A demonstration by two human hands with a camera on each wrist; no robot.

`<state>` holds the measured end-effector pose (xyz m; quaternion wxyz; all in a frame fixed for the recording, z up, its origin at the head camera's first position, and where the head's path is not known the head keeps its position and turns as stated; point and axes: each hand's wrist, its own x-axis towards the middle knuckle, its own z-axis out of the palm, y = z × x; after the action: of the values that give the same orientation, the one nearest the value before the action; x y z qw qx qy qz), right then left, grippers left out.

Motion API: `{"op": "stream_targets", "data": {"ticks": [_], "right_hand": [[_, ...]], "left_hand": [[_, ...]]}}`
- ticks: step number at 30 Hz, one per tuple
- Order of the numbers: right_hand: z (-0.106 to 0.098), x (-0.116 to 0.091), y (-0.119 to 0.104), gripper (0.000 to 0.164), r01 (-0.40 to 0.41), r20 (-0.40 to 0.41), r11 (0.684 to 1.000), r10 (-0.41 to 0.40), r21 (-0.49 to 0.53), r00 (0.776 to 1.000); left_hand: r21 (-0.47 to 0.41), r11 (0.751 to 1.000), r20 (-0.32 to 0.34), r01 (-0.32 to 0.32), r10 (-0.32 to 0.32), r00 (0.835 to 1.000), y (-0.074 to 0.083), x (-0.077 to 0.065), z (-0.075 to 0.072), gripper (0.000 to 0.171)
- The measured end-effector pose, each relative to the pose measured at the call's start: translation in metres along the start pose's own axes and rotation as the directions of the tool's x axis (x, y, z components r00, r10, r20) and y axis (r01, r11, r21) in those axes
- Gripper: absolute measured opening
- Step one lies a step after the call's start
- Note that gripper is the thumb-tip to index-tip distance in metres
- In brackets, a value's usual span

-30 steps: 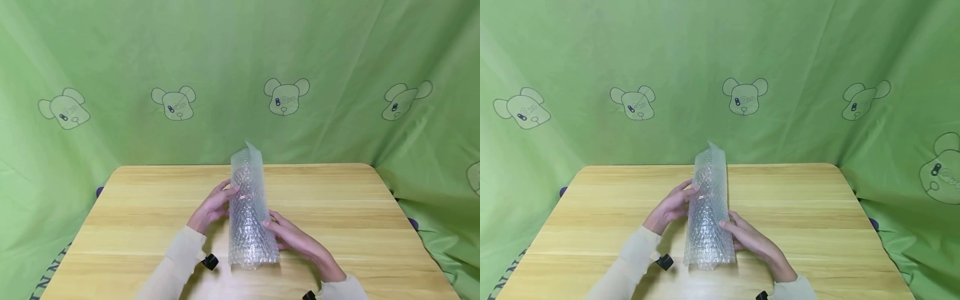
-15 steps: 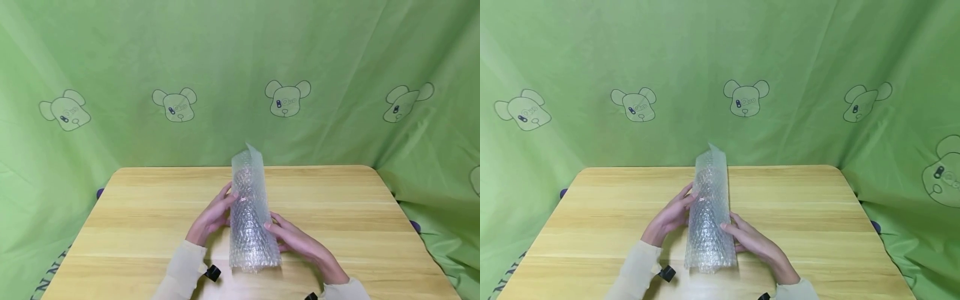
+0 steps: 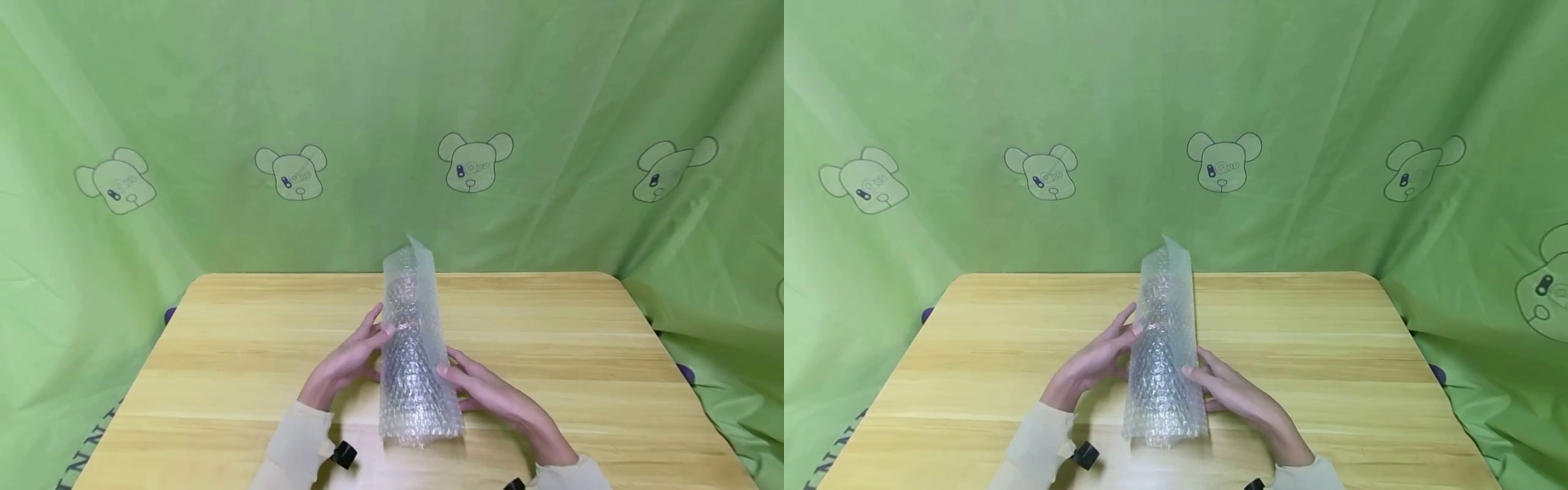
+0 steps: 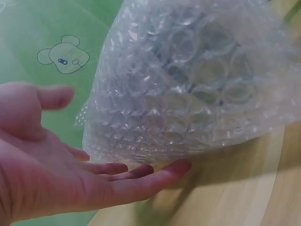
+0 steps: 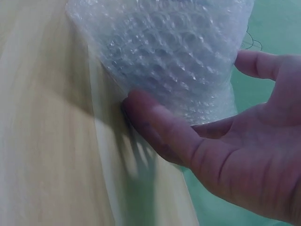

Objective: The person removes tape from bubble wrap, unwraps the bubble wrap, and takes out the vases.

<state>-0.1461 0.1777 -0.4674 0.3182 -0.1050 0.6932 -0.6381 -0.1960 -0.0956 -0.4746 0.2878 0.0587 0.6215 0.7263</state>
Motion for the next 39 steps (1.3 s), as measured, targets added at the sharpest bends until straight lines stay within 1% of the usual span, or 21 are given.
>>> {"op": "stream_targets", "data": {"ticks": [3,6,8,11,13,14,15,16,19,21,22,24,27,29,31,33,36,38,39], "right_hand": [[-0.003,-0.001,-0.001,0.082,0.009,-0.026,0.999,-0.01,-0.044,1.0],[-0.008,-0.001,-0.004,0.081,0.019,-0.086,0.993,-0.029,-0.113,0.996],[-0.011,0.0,-0.007,0.079,0.026,-0.123,0.987,-0.046,-0.159,0.991],[-0.014,-0.001,-0.014,0.074,0.052,-0.157,0.974,-0.088,-0.22,0.984],[-0.016,-0.001,-0.02,0.07,0.074,-0.178,0.956,-0.129,-0.285,0.976],[-0.016,0.0,-0.022,0.067,0.084,-0.193,0.94,-0.155,-0.331,0.969],[-0.018,0.0,-0.025,0.064,0.094,-0.208,0.919,-0.185,-0.382,0.961],[-0.019,0.001,-0.027,0.062,0.108,-0.219,0.891,-0.224,-0.442,0.95],[-0.021,0.007,-0.034,0.054,0.142,-0.25,0.799,-0.344,-0.585,0.905],[-0.023,0.013,-0.039,0.047,0.186,-0.239,0.745,-0.424,-0.64,0.874],[-0.023,0.016,-0.042,0.044,0.214,-0.224,0.724,-0.457,-0.655,0.861],[-0.022,0.022,-0.049,0.039,0.27,-0.182,0.692,-0.505,-0.67,0.844],[-0.021,0.03,-0.058,0.032,0.328,-0.112,0.645,-0.543,-0.69,0.832],[-0.018,0.035,-0.063,0.028,0.345,-0.066,0.597,-0.558,-0.724,0.827],[-0.016,0.04,-0.068,0.025,0.354,-0.02,0.538,-0.57,-0.765,0.822],[-0.012,0.044,-0.073,0.022,0.355,0.028,0.465,-0.575,-0.811,0.817],[-0.007,0.05,-0.082,0.02,0.354,0.101,0.363,-0.561,-0.862,0.822],[-0.004,0.054,-0.088,0.019,0.354,0.145,0.309,-0.537,-0.883,0.831],[-0.003,0.056,-0.09,0.02,0.355,0.163,0.292,-0.522,-0.888,0.837]], "left_hand": [[0.035,0.999,0.009,-0.003,0.003,1.0,-0.002,-0.002,0.002,0.102],[0.062,0.998,0.016,-0.01,0.009,1.0,-0.003,-0.003,0.004,0.113],[0.082,0.997,0.021,-0.017,0.015,1.0,-0.003,-0.003,0.005,0.116],[0.098,0.995,0.023,-0.017,0.015,1.0,-0.002,-0.002,0.008,0.118],[0.099,0.995,0.028,-0.02,0.017,0.999,-0.002,-0.002,0.01,0.118],[0.098,0.995,0.031,-0.021,0.018,0.999,-0.002,-0.002,0.011,0.118],[0.096,0.995,0.034,-0.022,0.018,0.999,-0.002,-0.002,0.011,0.118],[0.095,0.995,0.037,-0.024,0.021,0.999,-0.002,-0.002,0.012,0.117],[0.095,0.995,0.047,-0.03,0.026,0.999,-0.001,-0.003,0.012,0.117],[0.099,0.995,0.053,-0.028,0.023,0.998,-0.001,-0.004,0.012,0.117],[0.102,0.994,0.056,-0.027,0.021,0.998,-0.001,-0.004,0.011,0.117],[0.11,0.994,0.062,-0.024,0.018,0.998,-0.001,-0.006,0.01,0.118],[0.124,0.992,0.075,-0.023,0.014,0.997,0.0,-0.006,0.009,0.119],[0.136,0.99,0.079,-0.024,0.013,0.997,0.0,-0.006,0.009,0.119],[0.141,0.99,0.083,-0.018,0.006,0.997,0.001,-0.006,0.009,0.119],[0.149,0.989,0.084,-0.014,0.001,0.996,0.001,-0.006,0.009,0.12],[0.142,0.99,0.088,-0.011,-0.002,0.996,0.0,-0.007,0.009,0.119],[0.144,0.99,0.086,-0.011,-0.002,0.996,0.0,-0.008,0.009,0.119],[0.143,0.99,0.085,-0.009,-0.003,0.996,0.0,-0.008,0.009,0.119]]}}
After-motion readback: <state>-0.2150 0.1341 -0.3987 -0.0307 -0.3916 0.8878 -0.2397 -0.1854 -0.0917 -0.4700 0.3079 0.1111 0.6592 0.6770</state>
